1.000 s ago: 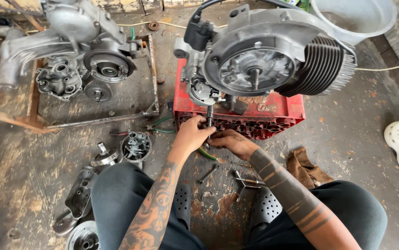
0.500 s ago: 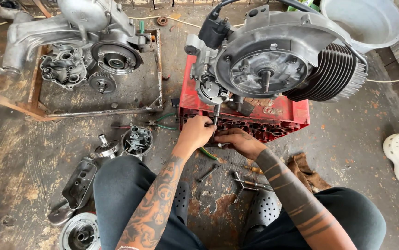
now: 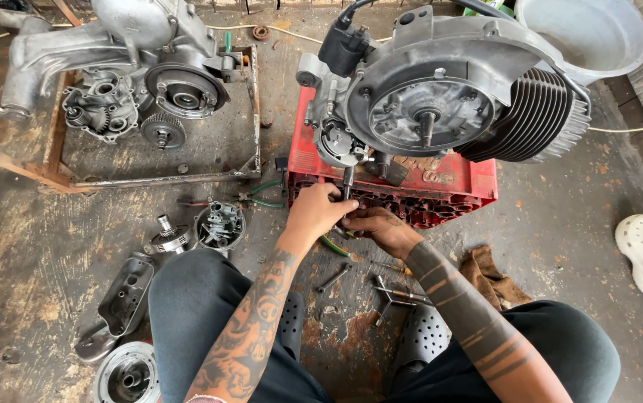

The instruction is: Repairing a motorcycle engine by assembling components and using hand tools

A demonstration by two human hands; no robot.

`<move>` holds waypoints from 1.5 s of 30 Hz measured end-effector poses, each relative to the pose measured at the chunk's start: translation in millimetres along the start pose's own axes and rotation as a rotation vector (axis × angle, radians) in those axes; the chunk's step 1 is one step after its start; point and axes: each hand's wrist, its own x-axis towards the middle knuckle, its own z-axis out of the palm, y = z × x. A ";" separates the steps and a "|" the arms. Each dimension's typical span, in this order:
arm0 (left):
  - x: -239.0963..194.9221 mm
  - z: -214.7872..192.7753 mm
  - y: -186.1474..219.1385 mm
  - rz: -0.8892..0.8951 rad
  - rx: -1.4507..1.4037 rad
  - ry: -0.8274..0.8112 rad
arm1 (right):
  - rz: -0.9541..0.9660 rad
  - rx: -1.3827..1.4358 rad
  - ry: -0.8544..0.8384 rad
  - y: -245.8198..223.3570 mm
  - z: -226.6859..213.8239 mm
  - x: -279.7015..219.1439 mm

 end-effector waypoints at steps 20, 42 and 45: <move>31.4 14.8 -27.3 -0.019 0.201 0.041 | 0.041 -0.178 0.021 -22.5 13.1 -10.4; 3.4 2.2 -0.5 0.008 -0.069 -0.044 | -0.012 -0.262 0.002 -5.1 9.2 -1.5; 1.0 0.7 6.5 0.001 -0.093 -0.065 | -0.045 -0.297 0.073 -14.6 19.5 -8.8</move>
